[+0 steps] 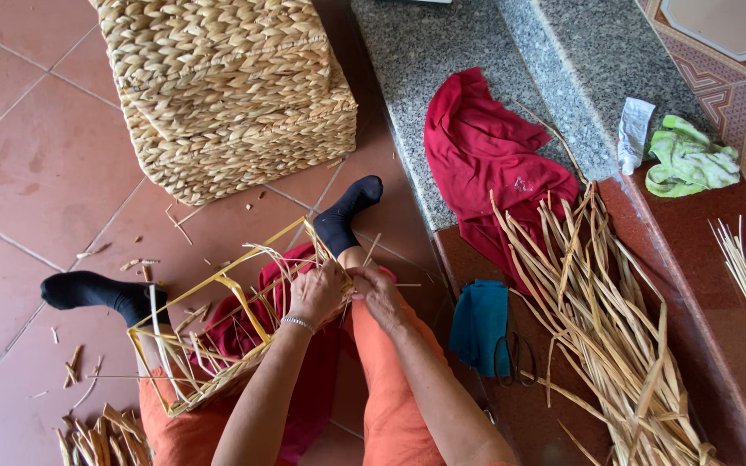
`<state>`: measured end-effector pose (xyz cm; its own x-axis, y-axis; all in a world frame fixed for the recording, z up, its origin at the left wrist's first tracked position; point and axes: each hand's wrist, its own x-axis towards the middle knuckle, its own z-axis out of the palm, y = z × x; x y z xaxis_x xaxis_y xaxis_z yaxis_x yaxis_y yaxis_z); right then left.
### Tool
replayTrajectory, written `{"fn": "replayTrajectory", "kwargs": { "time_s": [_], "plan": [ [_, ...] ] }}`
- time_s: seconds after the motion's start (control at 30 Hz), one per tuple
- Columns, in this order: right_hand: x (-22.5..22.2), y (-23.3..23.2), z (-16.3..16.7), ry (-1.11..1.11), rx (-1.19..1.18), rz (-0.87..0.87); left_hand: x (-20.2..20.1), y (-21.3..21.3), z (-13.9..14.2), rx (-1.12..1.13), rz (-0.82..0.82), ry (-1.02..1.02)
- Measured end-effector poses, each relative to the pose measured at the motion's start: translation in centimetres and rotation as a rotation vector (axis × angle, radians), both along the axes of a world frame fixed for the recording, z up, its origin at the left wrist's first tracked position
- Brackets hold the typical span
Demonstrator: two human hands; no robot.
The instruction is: The person sits on the floor weaving a water hyacinth panel onto a yellow metal basket frame. They tuck and tighten woven strands, trim excess material with scissors, rotate the frame to work different sides, and bend protruding sticks over the frame edges.
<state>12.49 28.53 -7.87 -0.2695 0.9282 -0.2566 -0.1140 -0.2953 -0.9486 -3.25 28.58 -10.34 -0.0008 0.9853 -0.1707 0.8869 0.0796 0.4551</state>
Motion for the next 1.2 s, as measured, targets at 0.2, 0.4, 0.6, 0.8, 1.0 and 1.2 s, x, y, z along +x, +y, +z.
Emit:
{"fn": "replayTrajectory", "kwargs": {
  "time_s": [0.2, 0.4, 0.6, 0.8, 1.0, 1.2],
  "plan": [
    [0.4, 1.1, 0.5, 0.024, -0.251, 0.117, -0.4, 0.4, 0.4, 0.025, 0.078, -0.038],
    [0.3, 1.5, -0.4, 0.102, -0.303, 0.084, -0.9, -1.7, 4.7, 0.058, 0.136, -0.227],
    [-0.3, 1.2, -0.7, 0.170, -0.278, -0.009, -4.5, -7.7, 9.1, 0.635, 0.127, -0.386],
    [-1.3, 0.6, -1.4, 0.197, -0.274, -0.150, -6.5, -13.2, 8.8, 0.466, 0.381, -0.444],
    [-1.5, -0.4, 0.2, -0.521, 0.454, -0.261, -6.3, -14.4, 7.6, 0.560, 0.300, -0.340],
    [-1.6, -2.5, 4.3, -0.640, 1.069, -0.082, -5.9, -14.6, 7.0, 0.539, 0.333, -0.236]
  ]
}}
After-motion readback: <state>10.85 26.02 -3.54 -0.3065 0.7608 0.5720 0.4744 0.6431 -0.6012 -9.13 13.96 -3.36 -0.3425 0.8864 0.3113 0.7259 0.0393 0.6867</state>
